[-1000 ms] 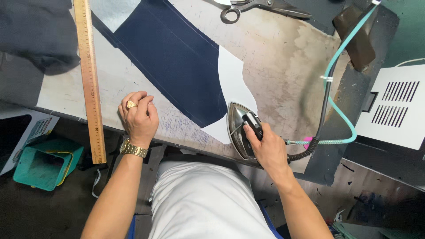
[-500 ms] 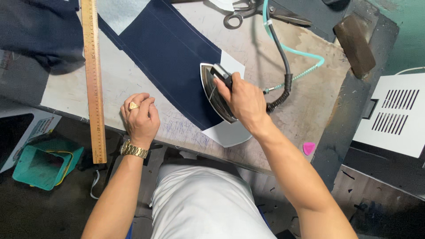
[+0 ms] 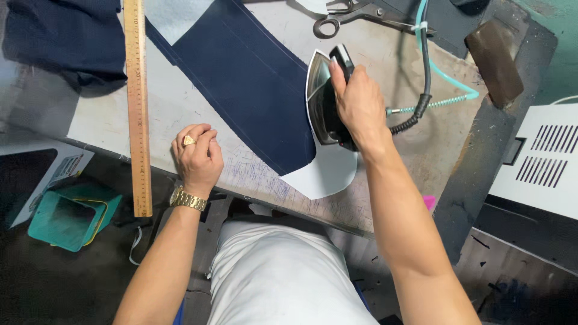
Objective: The person irons a piece of fabric, marks it using a ruler and chalk, and then cuts along the marked curved edge using shears.
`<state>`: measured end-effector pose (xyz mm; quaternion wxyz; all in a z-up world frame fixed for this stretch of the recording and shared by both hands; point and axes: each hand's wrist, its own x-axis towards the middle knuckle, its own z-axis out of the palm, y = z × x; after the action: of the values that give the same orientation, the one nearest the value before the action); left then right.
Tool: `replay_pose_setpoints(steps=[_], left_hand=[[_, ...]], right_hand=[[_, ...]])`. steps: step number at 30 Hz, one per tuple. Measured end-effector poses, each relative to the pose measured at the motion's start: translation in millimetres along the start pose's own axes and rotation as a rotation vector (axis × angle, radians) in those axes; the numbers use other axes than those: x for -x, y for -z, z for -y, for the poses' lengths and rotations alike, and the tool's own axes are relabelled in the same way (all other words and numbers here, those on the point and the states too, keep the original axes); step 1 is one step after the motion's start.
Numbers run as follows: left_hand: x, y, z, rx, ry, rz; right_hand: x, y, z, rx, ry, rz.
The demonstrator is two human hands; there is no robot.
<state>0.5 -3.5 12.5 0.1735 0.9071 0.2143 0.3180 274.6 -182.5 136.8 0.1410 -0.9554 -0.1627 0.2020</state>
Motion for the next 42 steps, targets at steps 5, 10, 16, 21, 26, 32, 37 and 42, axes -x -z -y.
replay_pose_setpoints(steps=[5,10,16,21,26,32,37,42], left_hand=[[7.0,-9.3,12.4,0.003,-0.05,-0.057],[7.2,-10.8,12.0,-0.011,-0.056,-0.048],[7.3,-10.3,10.4,-0.05,-0.066,-0.028],[-1.2,-7.8,7.3,-0.147,0.034,0.041],[-40.0,-34.2,27.5,-0.334,0.314,0.096],[-95.1,-68.4,19.4,-0.468,0.572,0.045],[-99.6,-90.8,23.9,-0.456,0.433,-0.071],[-112.1,-59.4,-28.7,0.592,0.667,-0.298]], right_hand=[[74.8,0.9,-53.9,0.115,0.042,0.058],[140.1,16.9,-95.4,0.069,0.098,0.277],[163.4,-23.3,-128.5,0.34,0.859,0.003],[125.0,-21.0,-71.5,0.33,0.634,-0.185],[37.7,-19.2,-37.6,0.27,0.56,-0.207],[-37.3,7.9,-46.5,0.143,0.337,-0.057],[-40.4,29.4,-105.6,0.232,0.236,-0.06],[-25.6,57.5,-157.4,0.149,-0.027,-0.016]])
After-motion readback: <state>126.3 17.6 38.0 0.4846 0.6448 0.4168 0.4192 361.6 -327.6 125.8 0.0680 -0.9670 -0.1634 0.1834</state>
